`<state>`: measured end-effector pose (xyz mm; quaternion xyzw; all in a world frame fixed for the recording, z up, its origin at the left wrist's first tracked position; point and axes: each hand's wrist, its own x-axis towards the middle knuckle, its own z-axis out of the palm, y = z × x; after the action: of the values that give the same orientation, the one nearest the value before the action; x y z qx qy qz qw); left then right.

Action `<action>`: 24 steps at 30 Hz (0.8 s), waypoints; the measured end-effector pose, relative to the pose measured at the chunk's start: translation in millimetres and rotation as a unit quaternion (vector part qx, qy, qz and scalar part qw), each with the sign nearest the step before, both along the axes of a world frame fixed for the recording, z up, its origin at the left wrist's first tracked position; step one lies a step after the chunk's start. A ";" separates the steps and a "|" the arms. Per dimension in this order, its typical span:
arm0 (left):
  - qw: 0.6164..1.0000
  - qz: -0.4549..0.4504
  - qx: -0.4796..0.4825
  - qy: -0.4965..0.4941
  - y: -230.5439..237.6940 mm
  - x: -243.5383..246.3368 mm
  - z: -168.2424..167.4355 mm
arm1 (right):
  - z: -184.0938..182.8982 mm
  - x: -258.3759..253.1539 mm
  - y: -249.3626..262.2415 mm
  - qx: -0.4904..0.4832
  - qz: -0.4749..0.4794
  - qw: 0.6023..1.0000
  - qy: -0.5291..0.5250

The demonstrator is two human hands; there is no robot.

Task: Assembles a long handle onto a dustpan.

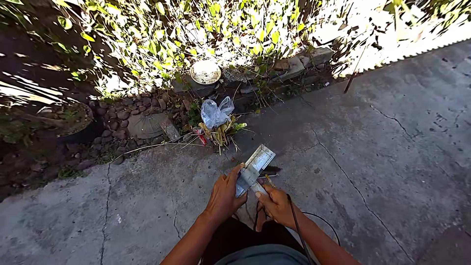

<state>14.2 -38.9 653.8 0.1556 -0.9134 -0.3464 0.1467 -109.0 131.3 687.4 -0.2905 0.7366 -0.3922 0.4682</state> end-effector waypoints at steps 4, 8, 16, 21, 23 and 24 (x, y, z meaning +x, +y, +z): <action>0.997 -0.033 -0.060 0.026 -0.7 -8.8 9.6 | 1.8 4.1 -3.5 -0.036 0.015 0.967 0.251; 0.996 -0.038 -0.081 0.023 -1.4 -13.1 12.5 | -11.2 4.6 2.0 -0.075 0.008 0.923 0.377; 0.996 -0.027 -0.080 0.001 2.5 -13.9 14.6 | -6.5 -2.2 6.5 -0.090 0.007 0.938 0.336; 0.998 -0.020 -0.067 -0.001 8.3 -11.2 13.5 | 3.7 -11.9 4.5 -0.037 0.013 0.996 0.080; 0.998 -0.023 -0.065 -0.010 9.9 -10.3 13.6 | 4.2 -13.5 4.6 -0.046 -0.006 0.998 -0.029; 0.998 -0.022 -0.064 -0.015 10.5 -9.6 13.3 | 5.2 -14.1 4.4 -0.052 -0.012 0.995 -0.078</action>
<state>4.6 -28.4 667.1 0.1308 -0.9389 -0.2884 0.1349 -123.1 135.7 692.6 -0.2740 0.6798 -0.4575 0.5035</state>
